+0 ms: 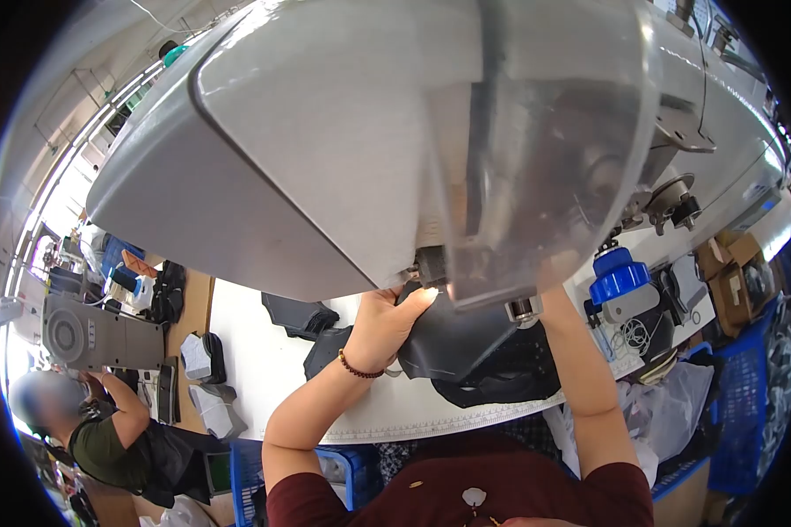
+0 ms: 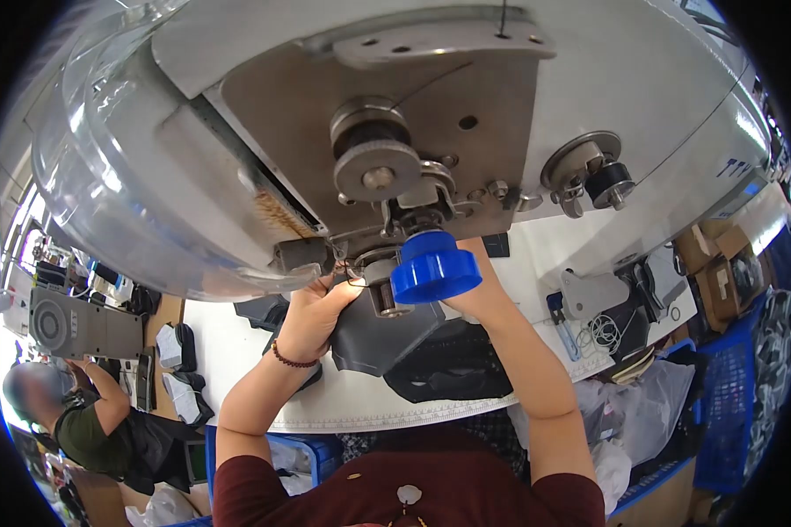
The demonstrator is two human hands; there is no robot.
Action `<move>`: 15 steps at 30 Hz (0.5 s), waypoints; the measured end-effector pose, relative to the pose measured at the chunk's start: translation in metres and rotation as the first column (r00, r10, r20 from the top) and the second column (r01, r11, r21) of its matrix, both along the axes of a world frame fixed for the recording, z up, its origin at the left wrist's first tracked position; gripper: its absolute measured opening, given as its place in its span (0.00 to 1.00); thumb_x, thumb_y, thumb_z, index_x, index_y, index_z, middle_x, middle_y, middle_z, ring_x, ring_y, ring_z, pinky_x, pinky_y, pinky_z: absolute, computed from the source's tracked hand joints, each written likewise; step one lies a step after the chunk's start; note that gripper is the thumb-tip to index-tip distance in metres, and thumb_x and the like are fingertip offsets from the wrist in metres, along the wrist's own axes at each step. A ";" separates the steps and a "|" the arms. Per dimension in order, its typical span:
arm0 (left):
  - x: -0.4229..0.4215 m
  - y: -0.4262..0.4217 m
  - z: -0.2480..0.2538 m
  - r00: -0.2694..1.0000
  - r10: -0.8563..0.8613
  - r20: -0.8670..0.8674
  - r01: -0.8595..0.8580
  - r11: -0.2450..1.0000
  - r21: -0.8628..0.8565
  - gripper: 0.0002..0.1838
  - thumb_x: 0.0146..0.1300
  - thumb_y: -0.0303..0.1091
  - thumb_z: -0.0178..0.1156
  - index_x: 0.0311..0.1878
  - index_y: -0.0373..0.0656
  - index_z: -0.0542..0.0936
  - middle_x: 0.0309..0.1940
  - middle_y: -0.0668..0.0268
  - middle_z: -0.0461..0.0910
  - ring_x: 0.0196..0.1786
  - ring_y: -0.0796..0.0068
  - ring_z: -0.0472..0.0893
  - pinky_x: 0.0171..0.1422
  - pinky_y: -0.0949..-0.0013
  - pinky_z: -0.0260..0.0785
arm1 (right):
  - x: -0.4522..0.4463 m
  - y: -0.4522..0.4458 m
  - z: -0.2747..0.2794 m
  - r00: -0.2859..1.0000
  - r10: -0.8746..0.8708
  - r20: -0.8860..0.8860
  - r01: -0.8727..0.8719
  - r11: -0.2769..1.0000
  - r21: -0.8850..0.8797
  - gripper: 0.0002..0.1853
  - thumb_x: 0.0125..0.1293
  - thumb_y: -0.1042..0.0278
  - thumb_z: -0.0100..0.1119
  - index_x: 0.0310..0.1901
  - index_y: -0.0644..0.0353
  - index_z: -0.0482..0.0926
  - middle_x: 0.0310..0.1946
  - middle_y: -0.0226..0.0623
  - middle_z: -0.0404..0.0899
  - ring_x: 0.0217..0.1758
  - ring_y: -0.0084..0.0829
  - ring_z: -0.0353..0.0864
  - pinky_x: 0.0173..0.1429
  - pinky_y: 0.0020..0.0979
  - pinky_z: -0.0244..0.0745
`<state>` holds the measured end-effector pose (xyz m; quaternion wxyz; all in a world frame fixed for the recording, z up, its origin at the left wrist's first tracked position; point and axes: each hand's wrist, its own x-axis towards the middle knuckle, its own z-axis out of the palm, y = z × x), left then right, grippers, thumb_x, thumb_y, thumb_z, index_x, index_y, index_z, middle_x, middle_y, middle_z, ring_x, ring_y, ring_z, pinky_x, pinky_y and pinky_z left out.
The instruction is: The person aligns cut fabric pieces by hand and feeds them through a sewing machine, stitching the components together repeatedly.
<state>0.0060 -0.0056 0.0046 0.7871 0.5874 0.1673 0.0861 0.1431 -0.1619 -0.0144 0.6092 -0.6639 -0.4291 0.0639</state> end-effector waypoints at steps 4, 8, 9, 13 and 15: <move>-0.003 -0.002 0.003 0.998 0.006 -0.060 -0.004 0.999 0.042 0.09 0.59 0.27 0.58 0.43 0.37 0.77 0.35 0.68 0.78 0.34 0.83 0.77 0.39 0.78 0.72 | 0.006 0.000 -0.015 0.995 0.055 0.087 -0.066 0.990 0.125 0.12 0.43 0.73 0.70 0.31 0.60 0.79 0.29 0.34 0.80 0.34 0.28 0.79 0.40 0.28 0.73; -0.002 0.003 -0.004 0.999 -0.019 -0.026 0.023 0.988 0.151 0.09 0.58 0.28 0.59 0.42 0.36 0.76 0.36 0.67 0.78 0.33 0.82 0.76 0.38 0.79 0.71 | 0.010 0.001 -0.027 0.992 0.096 -0.077 -0.082 0.982 0.169 0.12 0.43 0.75 0.70 0.33 0.60 0.80 0.30 0.33 0.81 0.35 0.27 0.80 0.41 0.28 0.75; 0.000 0.005 -0.005 1.000 -0.001 -0.025 0.006 0.978 0.209 0.10 0.58 0.28 0.59 0.42 0.35 0.76 0.36 0.67 0.78 0.33 0.82 0.76 0.38 0.79 0.70 | 0.011 0.001 -0.031 0.987 0.107 -0.120 -0.086 0.982 0.165 0.13 0.43 0.75 0.70 0.33 0.60 0.80 0.31 0.33 0.81 0.36 0.27 0.81 0.42 0.28 0.75; -0.001 0.009 0.003 0.990 -0.022 0.139 -0.049 0.873 0.485 0.17 0.54 0.31 0.65 0.44 0.33 0.74 0.36 0.64 0.76 0.36 0.78 0.75 0.40 0.75 0.69 | 0.015 0.003 -0.030 0.995 0.067 -0.077 -0.063 0.997 0.051 0.15 0.44 0.75 0.70 0.37 0.60 0.81 0.33 0.35 0.82 0.38 0.26 0.82 0.44 0.28 0.76; -0.013 -0.002 -0.001 0.945 0.171 0.278 -0.325 0.551 0.768 0.24 0.50 0.33 0.69 0.47 0.33 0.71 0.40 0.62 0.75 0.40 0.73 0.74 0.43 0.72 0.68 | 0.012 0.001 -0.024 0.998 0.048 -0.038 -0.047 0.999 0.020 0.16 0.44 0.75 0.70 0.38 0.60 0.81 0.34 0.35 0.82 0.38 0.26 0.82 0.45 0.28 0.76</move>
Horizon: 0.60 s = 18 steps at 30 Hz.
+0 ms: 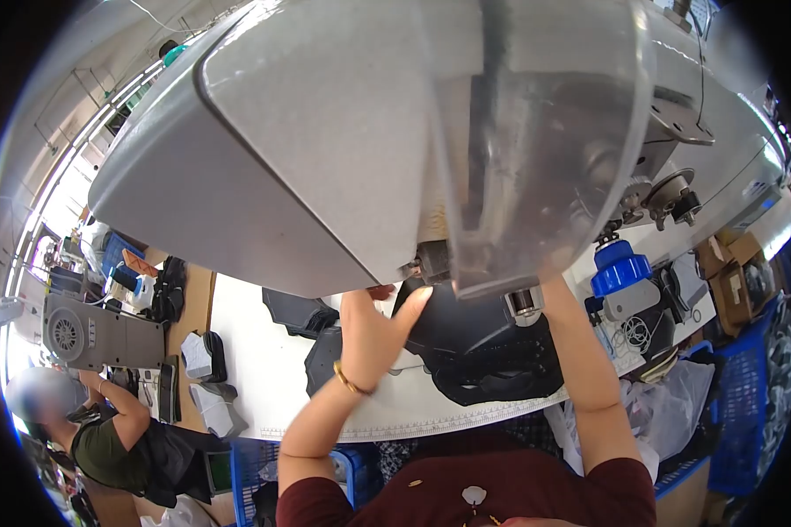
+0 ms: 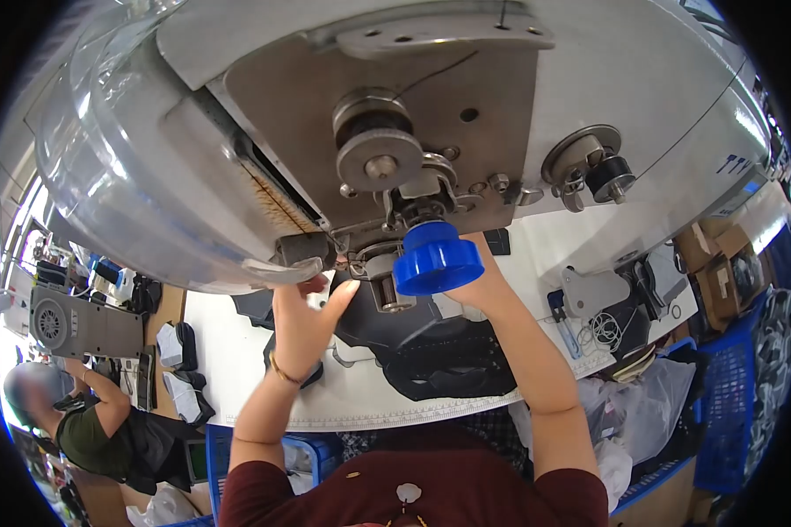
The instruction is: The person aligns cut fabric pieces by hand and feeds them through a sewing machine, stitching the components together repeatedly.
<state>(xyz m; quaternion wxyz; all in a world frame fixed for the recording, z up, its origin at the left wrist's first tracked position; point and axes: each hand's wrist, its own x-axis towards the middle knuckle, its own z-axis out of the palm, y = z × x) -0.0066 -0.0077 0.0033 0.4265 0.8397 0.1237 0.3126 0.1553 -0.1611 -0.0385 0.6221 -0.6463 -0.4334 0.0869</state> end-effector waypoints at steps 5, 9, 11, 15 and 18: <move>-0.008 -0.065 0.003 0.995 0.039 0.097 -0.094 0.734 0.672 0.29 0.41 0.36 0.69 0.48 0.36 0.73 0.45 0.56 0.72 0.49 0.58 0.74 0.52 0.60 0.65 | -0.011 -0.005 0.016 0.996 0.067 -0.054 -0.062 0.995 0.081 0.15 0.45 0.74 0.69 0.38 0.61 0.81 0.33 0.35 0.83 0.38 0.26 0.82 0.45 0.27 0.75; -0.008 -0.032 0.006 0.978 -0.045 0.204 -0.064 0.866 0.497 0.17 0.42 0.22 0.61 0.41 0.35 0.78 0.38 0.54 0.78 0.41 0.56 0.78 0.45 0.63 0.70 | -0.029 -0.010 0.048 0.999 0.011 -0.053 -0.007 0.997 0.080 0.12 0.46 0.72 0.69 0.35 0.62 0.81 0.30 0.33 0.82 0.34 0.23 0.79 0.41 0.26 0.73; -0.011 -0.032 0.026 0.987 0.086 0.136 -0.121 0.954 0.274 0.08 0.51 0.21 0.59 0.36 0.36 0.80 0.31 0.56 0.80 0.33 0.59 0.80 0.38 0.67 0.72 | -0.028 -0.009 0.050 1.000 -0.002 -0.015 0.003 0.998 0.068 0.09 0.47 0.72 0.68 0.32 0.62 0.80 0.26 0.30 0.80 0.31 0.19 0.76 0.38 0.24 0.70; -0.008 -0.040 0.012 0.974 -0.111 0.195 -0.008 0.851 0.525 0.13 0.41 0.16 0.57 0.34 0.34 0.78 0.34 0.53 0.78 0.36 0.55 0.79 0.41 0.65 0.72 | -0.024 -0.008 0.042 0.996 0.045 -0.080 -0.041 0.998 0.053 0.06 0.48 0.73 0.66 0.24 0.63 0.78 0.19 0.25 0.74 0.25 0.14 0.67 0.31 0.22 0.64; -0.010 -0.051 0.005 0.983 -0.085 0.161 -0.053 0.711 0.701 0.17 0.31 0.17 0.55 0.32 0.34 0.78 0.38 0.53 0.77 0.41 0.57 0.78 0.44 0.63 0.71 | -0.023 -0.009 0.041 0.995 0.046 -0.088 -0.041 0.997 0.063 0.06 0.48 0.73 0.64 0.21 0.64 0.77 0.16 0.24 0.71 0.22 0.12 0.63 0.27 0.21 0.60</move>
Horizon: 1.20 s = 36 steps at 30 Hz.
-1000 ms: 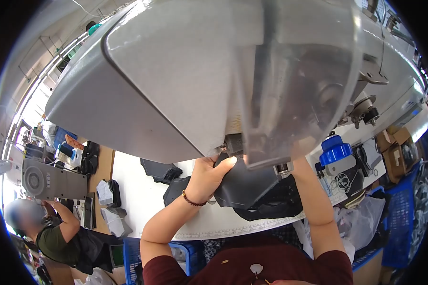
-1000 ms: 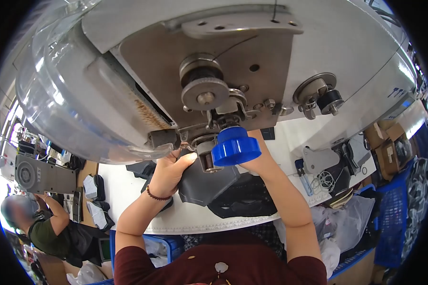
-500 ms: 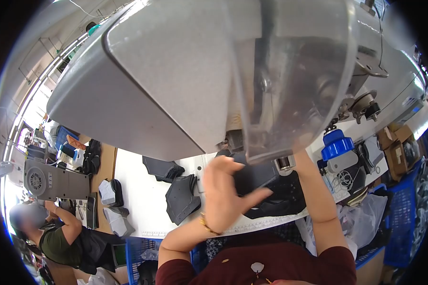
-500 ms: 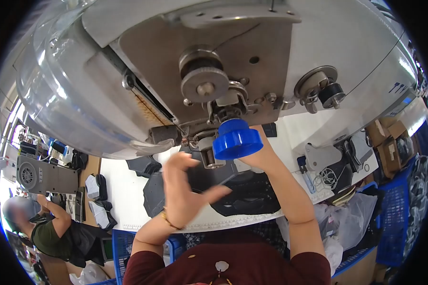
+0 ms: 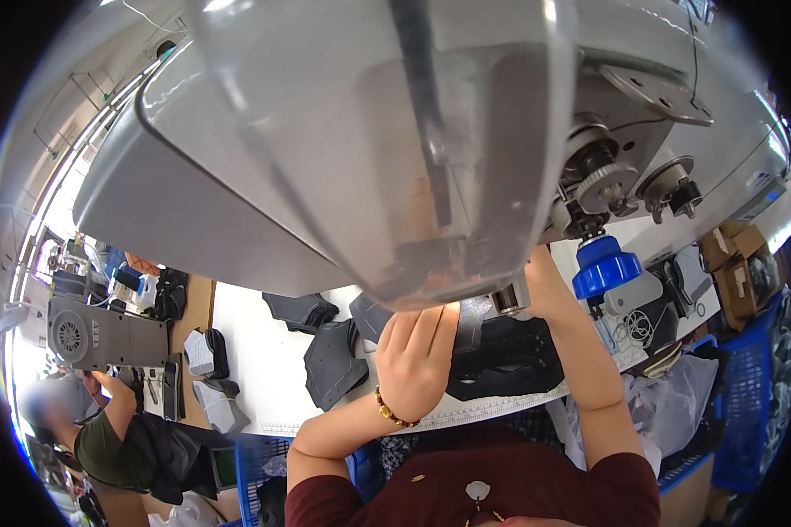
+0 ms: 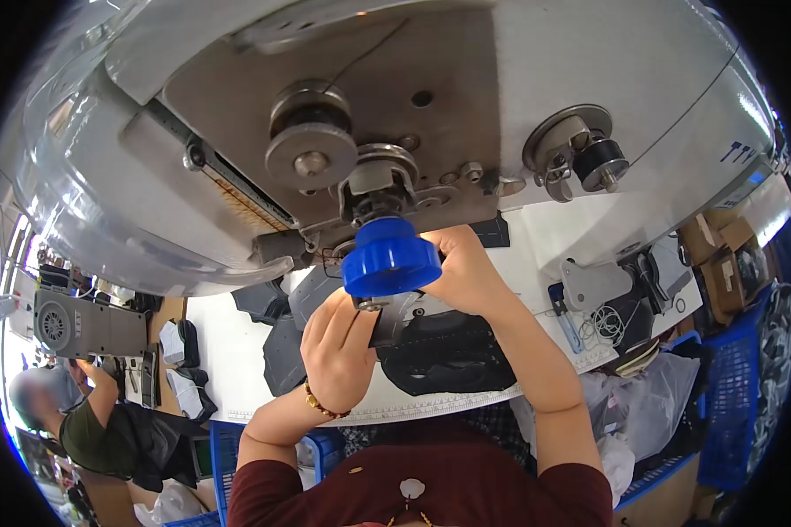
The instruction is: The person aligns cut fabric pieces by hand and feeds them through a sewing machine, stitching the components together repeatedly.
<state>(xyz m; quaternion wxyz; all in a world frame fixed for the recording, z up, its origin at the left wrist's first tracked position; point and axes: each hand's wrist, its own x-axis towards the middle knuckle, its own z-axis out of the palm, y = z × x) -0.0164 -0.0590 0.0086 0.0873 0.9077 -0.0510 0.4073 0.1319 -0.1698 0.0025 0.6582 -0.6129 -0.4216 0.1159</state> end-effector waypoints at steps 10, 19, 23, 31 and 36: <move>0.012 0.004 -0.002 0.996 0.055 0.073 -0.077 0.942 0.328 0.13 0.36 0.22 0.58 0.32 0.34 0.79 0.30 0.59 0.78 0.31 0.68 0.78 0.35 0.72 0.72 | 0.012 0.001 -0.001 0.989 0.072 -0.131 -0.086 0.991 -0.101 0.06 0.50 0.73 0.63 0.29 0.66 0.81 0.21 0.28 0.78 0.26 0.13 0.70 0.31 0.20 0.66; 0.016 0.018 0.004 0.993 -0.062 0.105 0.029 0.956 0.291 0.10 0.38 0.24 0.57 0.29 0.35 0.77 0.30 0.59 0.78 0.28 0.70 0.78 0.31 0.74 0.72 | 0.012 0.001 -0.016 0.991 0.133 -0.017 -0.134 0.990 -0.053 0.08 0.48 0.76 0.64 0.32 0.66 0.82 0.26 0.30 0.81 0.30 0.14 0.74 0.34 0.20 0.70; 0.013 0.027 0.008 0.993 -0.115 0.029 0.104 0.963 0.248 0.10 0.38 0.24 0.57 0.29 0.34 0.77 0.31 0.59 0.78 0.30 0.68 0.79 0.31 0.73 0.72 | -0.002 0.002 -0.008 0.992 0.103 -0.066 -0.103 0.995 0.008 0.09 0.48 0.76 0.65 0.34 0.64 0.82 0.28 0.31 0.82 0.30 0.16 0.77 0.35 0.20 0.71; 0.012 0.038 0.005 0.992 -0.123 0.010 0.117 0.964 0.238 0.13 0.36 0.26 0.61 0.31 0.35 0.77 0.32 0.61 0.78 0.35 0.66 0.78 0.33 0.71 0.72 | -0.028 -0.001 -0.005 0.974 -0.168 0.154 0.173 0.985 -0.020 0.15 0.47 0.75 0.67 0.39 0.63 0.79 0.30 0.33 0.82 0.32 0.23 0.80 0.39 0.24 0.74; -0.003 0.022 0.007 0.997 0.022 -0.074 -0.007 0.979 0.205 0.15 0.38 0.22 0.63 0.35 0.35 0.79 0.36 0.61 0.79 0.37 0.65 0.77 0.37 0.71 0.72 | -0.033 -0.001 -0.013 0.983 -0.180 0.037 0.183 0.979 -0.088 0.14 0.48 0.75 0.67 0.38 0.63 0.79 0.32 0.33 0.80 0.35 0.25 0.79 0.41 0.27 0.73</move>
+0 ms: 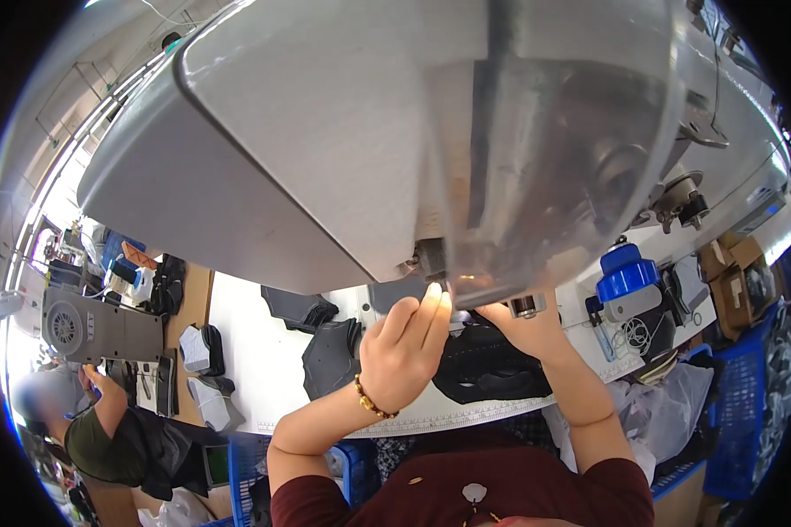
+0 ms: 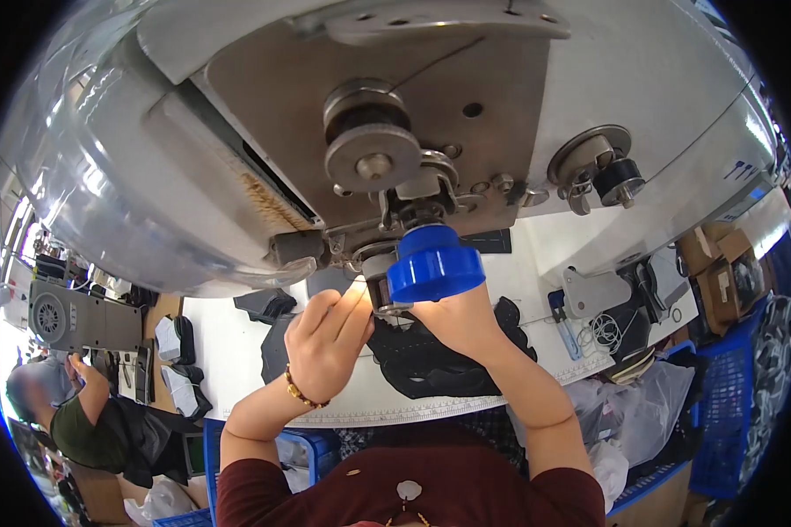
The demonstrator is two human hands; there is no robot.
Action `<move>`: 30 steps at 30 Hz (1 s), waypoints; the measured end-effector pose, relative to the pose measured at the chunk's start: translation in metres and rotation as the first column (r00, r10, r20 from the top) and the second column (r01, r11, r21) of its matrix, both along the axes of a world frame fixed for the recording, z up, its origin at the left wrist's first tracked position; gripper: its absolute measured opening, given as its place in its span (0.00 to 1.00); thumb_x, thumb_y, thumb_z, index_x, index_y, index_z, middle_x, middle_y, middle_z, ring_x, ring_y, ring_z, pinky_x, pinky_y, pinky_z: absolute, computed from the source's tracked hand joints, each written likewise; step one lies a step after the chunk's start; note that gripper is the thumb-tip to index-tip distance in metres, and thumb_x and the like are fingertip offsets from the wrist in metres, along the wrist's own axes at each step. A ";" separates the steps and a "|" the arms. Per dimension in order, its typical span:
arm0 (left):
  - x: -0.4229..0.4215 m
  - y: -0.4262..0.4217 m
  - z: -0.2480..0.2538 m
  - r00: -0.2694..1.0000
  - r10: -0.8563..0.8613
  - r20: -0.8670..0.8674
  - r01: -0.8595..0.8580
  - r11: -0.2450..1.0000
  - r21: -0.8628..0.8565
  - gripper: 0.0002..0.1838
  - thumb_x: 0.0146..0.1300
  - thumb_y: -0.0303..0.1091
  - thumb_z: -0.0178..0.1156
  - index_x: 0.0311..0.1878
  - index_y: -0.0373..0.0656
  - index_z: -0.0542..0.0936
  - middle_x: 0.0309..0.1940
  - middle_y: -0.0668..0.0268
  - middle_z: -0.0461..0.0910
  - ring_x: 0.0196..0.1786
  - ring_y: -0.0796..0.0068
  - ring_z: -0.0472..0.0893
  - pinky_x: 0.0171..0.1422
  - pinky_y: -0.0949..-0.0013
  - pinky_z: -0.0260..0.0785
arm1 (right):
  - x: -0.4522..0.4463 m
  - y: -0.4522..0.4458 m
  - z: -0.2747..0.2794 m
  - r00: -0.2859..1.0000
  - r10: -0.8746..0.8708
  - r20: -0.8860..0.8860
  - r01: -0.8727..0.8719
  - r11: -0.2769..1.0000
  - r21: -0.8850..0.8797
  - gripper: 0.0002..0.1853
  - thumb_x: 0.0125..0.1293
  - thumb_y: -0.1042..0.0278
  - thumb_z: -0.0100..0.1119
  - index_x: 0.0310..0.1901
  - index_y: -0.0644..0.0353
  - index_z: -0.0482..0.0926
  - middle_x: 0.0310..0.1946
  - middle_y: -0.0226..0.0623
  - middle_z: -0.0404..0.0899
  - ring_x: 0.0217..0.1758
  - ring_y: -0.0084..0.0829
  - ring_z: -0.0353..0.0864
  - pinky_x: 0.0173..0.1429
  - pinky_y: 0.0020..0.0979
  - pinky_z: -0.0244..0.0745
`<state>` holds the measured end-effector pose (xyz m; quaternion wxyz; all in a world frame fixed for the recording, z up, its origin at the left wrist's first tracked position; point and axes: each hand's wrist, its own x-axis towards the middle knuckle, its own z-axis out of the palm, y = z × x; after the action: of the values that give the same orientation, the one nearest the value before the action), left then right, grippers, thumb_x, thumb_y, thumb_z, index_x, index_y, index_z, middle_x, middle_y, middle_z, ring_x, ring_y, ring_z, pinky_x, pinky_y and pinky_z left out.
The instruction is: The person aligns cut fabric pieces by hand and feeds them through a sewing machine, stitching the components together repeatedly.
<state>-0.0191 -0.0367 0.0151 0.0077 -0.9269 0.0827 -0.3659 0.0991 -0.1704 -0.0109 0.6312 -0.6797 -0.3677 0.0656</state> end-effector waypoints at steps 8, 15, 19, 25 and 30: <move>0.001 -0.007 -0.020 0.984 -0.058 0.170 0.099 0.965 -0.241 0.13 0.46 0.13 0.59 0.38 0.30 0.79 0.38 0.53 0.79 0.45 0.57 0.80 0.47 0.66 0.75 | -0.004 -0.012 0.007 0.985 0.093 -0.147 -0.087 0.995 0.045 0.09 0.51 0.76 0.66 0.35 0.66 0.82 0.34 0.36 0.82 0.39 0.22 0.79 0.44 0.24 0.73; 0.007 0.012 -0.029 0.944 -0.199 0.264 0.224 0.973 -0.065 0.13 0.43 0.18 0.61 0.36 0.29 0.80 0.35 0.54 0.79 0.42 0.59 0.81 0.42 0.69 0.77 | 0.005 -0.014 -0.004 0.917 0.293 -0.272 -0.248 0.950 0.187 0.11 0.57 0.76 0.62 0.41 0.71 0.79 0.33 0.38 0.81 0.33 0.18 0.79 0.39 0.18 0.75; 0.008 0.016 -0.026 0.943 -0.214 0.256 0.210 0.977 0.045 0.12 0.42 0.20 0.60 0.35 0.31 0.81 0.35 0.56 0.79 0.41 0.62 0.82 0.36 0.73 0.75 | 0.006 -0.015 -0.001 0.902 0.307 -0.304 -0.264 0.948 0.175 0.10 0.57 0.77 0.62 0.41 0.70 0.79 0.34 0.37 0.81 0.34 0.18 0.79 0.39 0.18 0.75; 0.009 0.020 -0.014 0.943 -0.256 0.211 0.218 0.957 0.190 0.09 0.45 0.21 0.60 0.33 0.34 0.81 0.32 0.60 0.80 0.39 0.68 0.82 0.26 0.80 0.70 | 0.006 -0.015 0.004 0.913 0.312 -0.261 -0.276 0.947 0.165 0.12 0.56 0.78 0.62 0.43 0.69 0.79 0.34 0.35 0.81 0.34 0.19 0.79 0.40 0.19 0.75; 0.009 0.021 0.001 0.952 -0.276 0.130 0.228 0.927 0.299 0.05 0.48 0.23 0.61 0.30 0.35 0.80 0.28 0.64 0.78 0.36 0.72 0.82 0.21 0.82 0.66 | 0.009 -0.034 0.018 0.939 0.264 -0.223 -0.284 0.957 -0.065 0.14 0.55 0.74 0.65 0.43 0.66 0.80 0.28 0.30 0.81 0.30 0.14 0.74 0.36 0.18 0.70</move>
<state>-0.0101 -0.0158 0.0162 0.0989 -0.8636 0.2513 -0.4259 0.1084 -0.2041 0.0076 0.6182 -0.6405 -0.3859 0.2423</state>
